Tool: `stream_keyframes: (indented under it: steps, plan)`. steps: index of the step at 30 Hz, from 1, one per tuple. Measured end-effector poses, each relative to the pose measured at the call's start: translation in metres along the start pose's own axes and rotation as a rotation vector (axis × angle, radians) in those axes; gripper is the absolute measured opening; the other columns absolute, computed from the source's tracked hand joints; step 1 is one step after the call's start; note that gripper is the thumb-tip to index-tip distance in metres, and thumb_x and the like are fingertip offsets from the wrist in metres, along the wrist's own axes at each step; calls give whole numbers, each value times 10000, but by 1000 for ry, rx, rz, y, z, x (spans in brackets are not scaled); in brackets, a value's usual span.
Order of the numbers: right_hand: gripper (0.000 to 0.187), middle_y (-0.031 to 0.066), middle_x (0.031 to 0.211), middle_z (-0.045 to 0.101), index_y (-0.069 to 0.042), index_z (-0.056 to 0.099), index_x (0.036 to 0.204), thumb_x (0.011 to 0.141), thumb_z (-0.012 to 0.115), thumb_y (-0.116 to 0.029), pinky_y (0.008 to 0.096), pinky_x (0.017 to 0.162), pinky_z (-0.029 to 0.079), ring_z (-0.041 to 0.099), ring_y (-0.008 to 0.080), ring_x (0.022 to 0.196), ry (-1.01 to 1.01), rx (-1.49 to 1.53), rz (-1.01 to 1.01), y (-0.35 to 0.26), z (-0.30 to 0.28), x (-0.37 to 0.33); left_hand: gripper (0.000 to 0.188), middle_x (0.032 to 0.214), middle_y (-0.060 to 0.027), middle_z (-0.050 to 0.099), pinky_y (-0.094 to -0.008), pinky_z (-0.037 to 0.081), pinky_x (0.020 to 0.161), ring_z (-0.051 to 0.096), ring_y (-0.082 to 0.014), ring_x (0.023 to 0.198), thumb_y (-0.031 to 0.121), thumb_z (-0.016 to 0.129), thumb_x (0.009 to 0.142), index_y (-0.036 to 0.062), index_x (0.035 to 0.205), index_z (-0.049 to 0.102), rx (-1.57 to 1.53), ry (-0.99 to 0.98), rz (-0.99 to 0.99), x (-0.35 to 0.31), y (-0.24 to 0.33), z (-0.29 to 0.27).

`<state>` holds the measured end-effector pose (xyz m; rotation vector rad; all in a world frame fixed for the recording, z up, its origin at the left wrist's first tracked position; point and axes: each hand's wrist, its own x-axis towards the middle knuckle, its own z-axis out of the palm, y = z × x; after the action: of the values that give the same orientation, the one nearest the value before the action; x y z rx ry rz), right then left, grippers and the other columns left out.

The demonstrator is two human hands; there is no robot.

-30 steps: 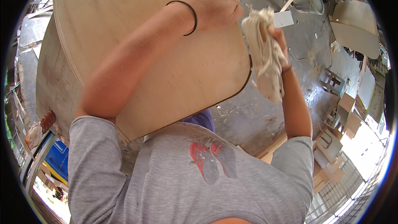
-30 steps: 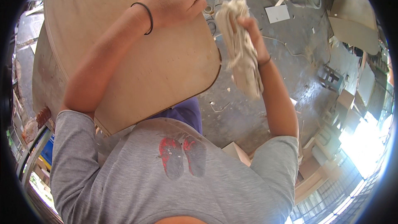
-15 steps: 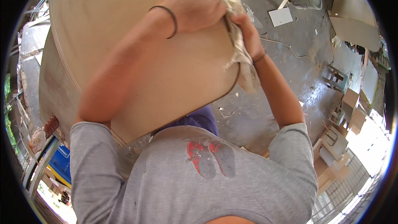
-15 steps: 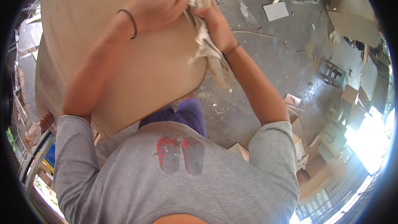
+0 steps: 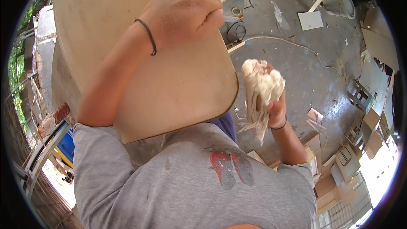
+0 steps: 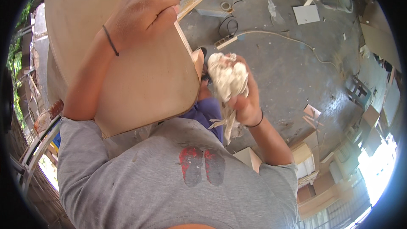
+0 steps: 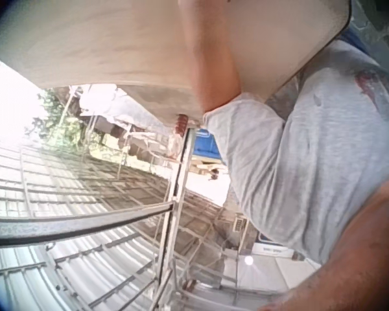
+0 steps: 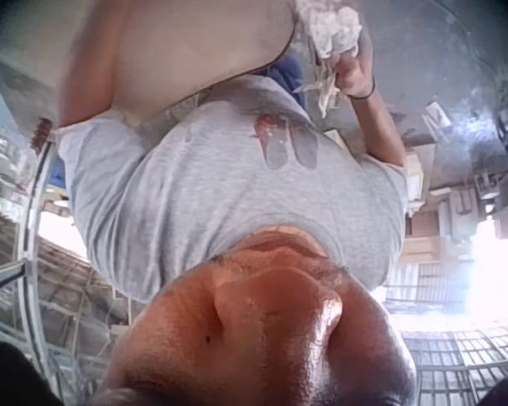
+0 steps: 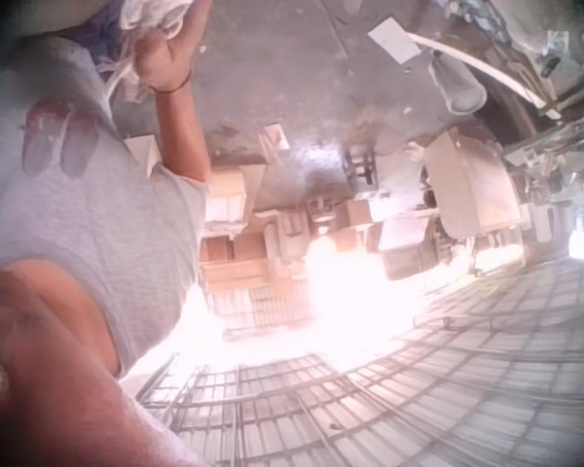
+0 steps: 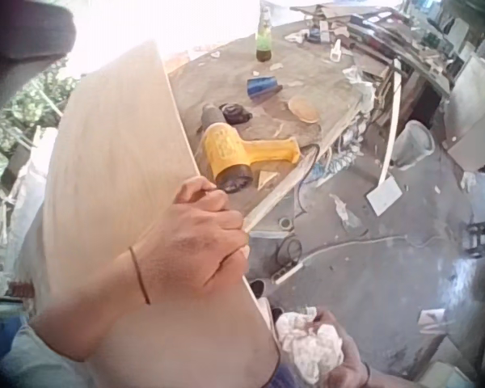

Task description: The person wipes the edges and surfaces of a wooden cabinet component with a cloth, uses a heat gun on it, and files down the edges with a metal file.

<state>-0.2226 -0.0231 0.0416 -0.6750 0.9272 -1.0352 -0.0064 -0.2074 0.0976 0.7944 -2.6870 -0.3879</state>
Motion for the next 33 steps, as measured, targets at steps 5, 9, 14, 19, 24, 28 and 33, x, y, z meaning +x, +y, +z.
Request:
stream_keyframes:
  steps: [5, 9, 14, 19, 24, 28, 33]
  plan:
    - [851, 156, 1316, 317, 6, 390, 1328, 769, 667, -572, 374, 1035, 292, 371, 254, 1220, -108, -109, -216, 29, 5, 11, 179, 654, -16, 533, -377, 330, 878, 514, -198, 801, 199, 595, 727, 110, 573, 578, 49, 24, -20, -1, 5, 7]
    - [880, 154, 1321, 323, 14, 326, 1344, 779, 647, -579, 380, 1031, 305, 371, 242, 1225, -91, -189, -26, 31, -1, -1, 188, 657, -13, 544, -379, 312, 898, 517, -185, 818, 228, 613, 721, 109, 577, 600, -104, 10, -123, -1, 4, 8]
    - [818, 130, 1236, 447, 19, 274, 1340, 813, 611, -508, 343, 978, 365, 435, 199, 1171, -41, -2, 135, -2, 21, 46, 201, 669, -17, 559, -379, 308, 902, 515, -185, 824, 242, 614, 718, 103, 573, 603, -156, 32, -162, -1, 1, 9]
    - [548, 106, 1188, 483, 32, 355, 1285, 858, 538, -260, 303, 943, 389, 481, 176, 1102, -103, -95, 144, -13, 27, 99, 193, 651, -28, 556, -378, 312, 898, 516, -193, 801, 225, 597, 706, 93, 566, 600, -67, 49, -98, 0, -5, 11]
    - [443, 94, 1142, 501, 11, 395, 1247, 832, 464, -129, 287, 902, 406, 502, 171, 1028, -107, -248, 169, -16, 14, 105, 208, 642, -34, 563, -373, 315, 872, 515, -192, 775, 234, 582, 717, 89, 570, 612, -26, -17, -110, 5, -1, 0]
    - [618, 97, 1177, 478, -9, 319, 1309, 852, 571, -342, 303, 928, 402, 486, 157, 1076, -39, -74, 258, -28, 24, 57, 262, 610, -37, 564, -369, 314, 863, 515, -188, 758, 273, 588, 736, 92, 552, 635, -26, 55, -72, 3, -1, 7]
    - [796, 96, 1192, 468, -23, 292, 1309, 805, 634, -534, 311, 931, 404, 481, 158, 1091, 17, -165, 174, -35, 33, 62, 319, 572, -35, 568, -375, 297, 845, 514, -180, 745, 320, 568, 762, 115, 532, 651, 49, -29, -138, 6, 6, 12]
